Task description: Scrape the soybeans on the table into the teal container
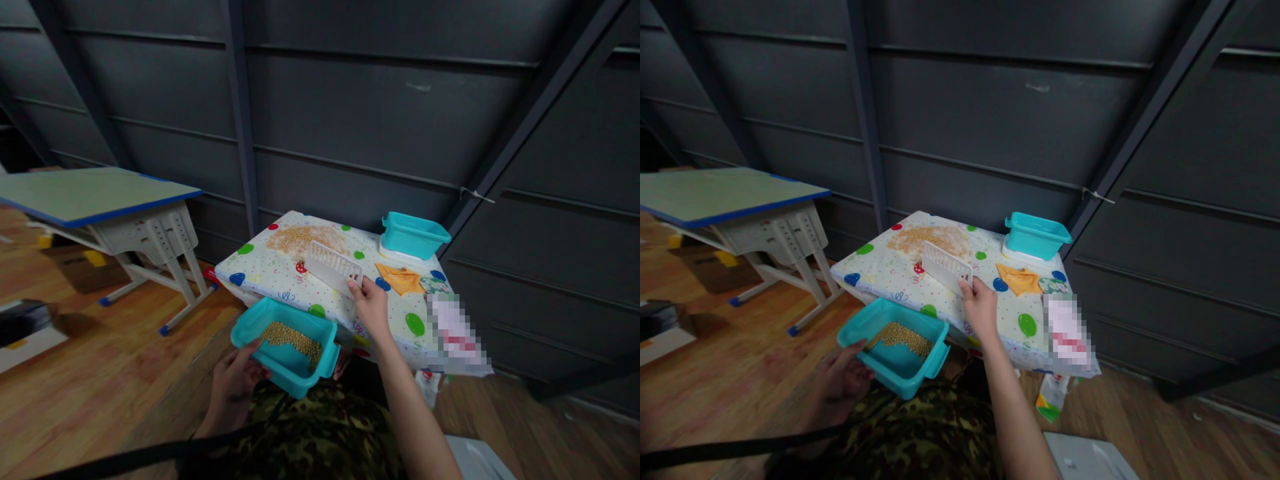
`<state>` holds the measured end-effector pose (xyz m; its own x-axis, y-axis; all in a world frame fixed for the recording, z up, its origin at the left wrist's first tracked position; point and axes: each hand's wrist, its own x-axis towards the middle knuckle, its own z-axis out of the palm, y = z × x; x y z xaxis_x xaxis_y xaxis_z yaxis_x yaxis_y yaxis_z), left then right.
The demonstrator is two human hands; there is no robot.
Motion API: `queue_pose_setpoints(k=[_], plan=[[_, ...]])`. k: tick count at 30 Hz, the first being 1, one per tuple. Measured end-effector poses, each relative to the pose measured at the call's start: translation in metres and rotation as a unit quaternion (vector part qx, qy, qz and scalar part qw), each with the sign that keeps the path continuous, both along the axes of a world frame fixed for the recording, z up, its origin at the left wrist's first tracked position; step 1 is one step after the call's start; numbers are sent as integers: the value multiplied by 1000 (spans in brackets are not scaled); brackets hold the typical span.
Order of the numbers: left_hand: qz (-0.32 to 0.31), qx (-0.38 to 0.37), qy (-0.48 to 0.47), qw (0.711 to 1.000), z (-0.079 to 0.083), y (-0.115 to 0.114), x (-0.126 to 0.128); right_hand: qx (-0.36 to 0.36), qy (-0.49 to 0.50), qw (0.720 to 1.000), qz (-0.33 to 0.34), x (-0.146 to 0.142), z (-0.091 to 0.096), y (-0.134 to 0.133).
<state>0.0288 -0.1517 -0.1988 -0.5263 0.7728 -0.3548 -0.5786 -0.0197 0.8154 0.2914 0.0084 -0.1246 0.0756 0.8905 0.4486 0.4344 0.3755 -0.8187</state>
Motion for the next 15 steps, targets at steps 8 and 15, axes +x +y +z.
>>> queue_pose_setpoints(k=[8, 15], plan=[[5, -1, -18, 1000, -14, 7, -9, -4, -7, 1000, 14, -6, -2, 6], [12, 3, -19, 1000, -23, 8, -11, -8, -8, 1000, 25, 2, -5, 2]])
